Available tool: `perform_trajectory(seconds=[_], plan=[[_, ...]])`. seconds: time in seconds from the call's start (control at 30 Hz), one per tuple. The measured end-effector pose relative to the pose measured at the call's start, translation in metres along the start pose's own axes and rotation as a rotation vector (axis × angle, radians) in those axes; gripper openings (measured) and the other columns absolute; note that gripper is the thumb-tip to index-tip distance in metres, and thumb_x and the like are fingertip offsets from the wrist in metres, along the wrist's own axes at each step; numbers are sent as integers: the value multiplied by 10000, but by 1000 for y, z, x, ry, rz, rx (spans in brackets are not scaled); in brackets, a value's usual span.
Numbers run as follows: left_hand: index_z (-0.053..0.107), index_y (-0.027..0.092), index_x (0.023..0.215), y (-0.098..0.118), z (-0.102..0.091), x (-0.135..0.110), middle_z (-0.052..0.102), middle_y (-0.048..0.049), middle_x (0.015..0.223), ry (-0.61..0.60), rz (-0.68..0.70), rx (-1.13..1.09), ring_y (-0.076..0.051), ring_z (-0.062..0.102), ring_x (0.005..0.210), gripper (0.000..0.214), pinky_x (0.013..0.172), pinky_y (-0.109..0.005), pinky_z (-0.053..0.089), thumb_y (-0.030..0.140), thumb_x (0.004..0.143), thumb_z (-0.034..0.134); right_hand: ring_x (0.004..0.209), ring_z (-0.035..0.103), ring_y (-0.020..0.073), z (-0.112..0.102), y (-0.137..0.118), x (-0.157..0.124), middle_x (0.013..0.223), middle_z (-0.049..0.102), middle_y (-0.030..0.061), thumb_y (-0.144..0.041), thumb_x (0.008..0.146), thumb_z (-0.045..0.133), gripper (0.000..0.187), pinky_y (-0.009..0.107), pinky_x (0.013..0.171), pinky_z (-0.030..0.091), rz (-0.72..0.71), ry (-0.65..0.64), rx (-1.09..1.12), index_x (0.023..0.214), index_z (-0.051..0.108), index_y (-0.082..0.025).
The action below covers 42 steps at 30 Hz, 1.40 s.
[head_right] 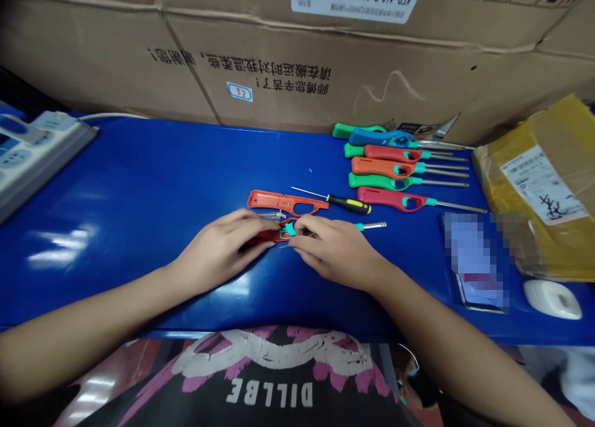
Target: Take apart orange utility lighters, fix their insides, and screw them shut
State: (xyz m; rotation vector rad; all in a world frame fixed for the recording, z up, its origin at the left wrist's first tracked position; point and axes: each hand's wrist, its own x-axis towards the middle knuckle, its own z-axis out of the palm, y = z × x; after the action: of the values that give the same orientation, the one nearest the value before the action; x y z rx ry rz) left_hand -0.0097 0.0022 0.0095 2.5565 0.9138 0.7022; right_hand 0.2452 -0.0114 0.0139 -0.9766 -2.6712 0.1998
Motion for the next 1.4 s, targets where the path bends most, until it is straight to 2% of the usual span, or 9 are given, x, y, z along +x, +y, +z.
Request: perform_trajectory(seconds=[0.2, 0.37, 0.5, 0.77, 0.93, 1.07, 1.23, 1.3, 1.4], plan=[[651, 165, 1164, -1, -7, 4, 739, -59, 1092, 54, -26, -75, -198, 643, 994, 229, 893, -344, 527, 259, 955, 642, 843, 623, 156, 0, -1, 0, 1086, 639, 57, -299, 1030, 473, 222, 301, 714, 470, 32, -45, 30, 1009, 673, -203], [686, 166, 1098, -9, -14, 9, 683, -84, 1058, 26, -210, 79, -245, 579, 960, 196, 851, -398, 482, 281, 953, 621, 854, 651, 151, -3, -3, 0, 1043, 683, 24, -309, 1053, 434, 231, 293, 721, 461, 65, -42, 69, 999, 634, -208], [678, 165, 1020, -15, -13, 10, 652, -74, 1042, -31, -309, -16, -233, 585, 957, 135, 867, -391, 483, 266, 946, 626, 861, 668, 157, -2, -4, 1, 991, 709, 10, -282, 1057, 416, 229, 298, 742, 463, 84, -58, 83, 991, 622, -207], [658, 151, 998, -15, -13, 10, 681, -71, 995, -44, -345, -70, -235, 608, 935, 108, 838, -384, 497, 242, 945, 632, 859, 689, 172, 0, -5, 0, 1023, 735, 5, -278, 1035, 454, 207, 313, 734, 459, 108, -85, 53, 1088, 647, -226], [711, 158, 1105, -13, -15, 11, 680, -85, 1029, -14, -303, -30, -232, 619, 954, 191, 861, -390, 513, 219, 972, 589, 849, 698, 166, -2, -7, 0, 997, 743, 9, -280, 1032, 454, 228, 299, 694, 451, 143, -63, 73, 1025, 673, -216], [723, 167, 1120, -9, -18, 11, 672, -75, 1025, 57, -251, -122, -190, 638, 936, 207, 853, -330, 525, 239, 986, 583, 808, 688, 150, 1, -8, 0, 955, 746, 6, -284, 1012, 500, 194, 276, 671, 439, 227, 43, 131, 974, 677, -213], [721, 197, 1141, -3, -19, 9, 709, -65, 1077, -24, -212, -256, -169, 670, 943, 216, 841, -295, 537, 261, 998, 572, 550, 511, 79, 3, -5, 3, 722, 648, -24, -246, 945, 581, 122, 232, 556, 386, 431, 233, 352, 881, 673, -199], [724, 189, 1114, -1, -18, 9, 730, -66, 1070, -39, -241, -291, -169, 686, 906, 201, 795, -283, 545, 272, 986, 593, 517, 451, 74, 3, -3, 3, 657, 582, -39, -238, 921, 604, 103, 231, 532, 366, 447, 262, 407, 856, 673, -196], [729, 185, 1061, 4, -17, 9, 764, -46, 977, -29, -325, -353, -141, 684, 741, 175, 671, -252, 536, 292, 956, 640, 495, 396, 72, 1, -2, 3, 589, 485, -59, -236, 899, 625, 92, 227, 500, 341, 448, 302, 463, 833, 668, -189]])
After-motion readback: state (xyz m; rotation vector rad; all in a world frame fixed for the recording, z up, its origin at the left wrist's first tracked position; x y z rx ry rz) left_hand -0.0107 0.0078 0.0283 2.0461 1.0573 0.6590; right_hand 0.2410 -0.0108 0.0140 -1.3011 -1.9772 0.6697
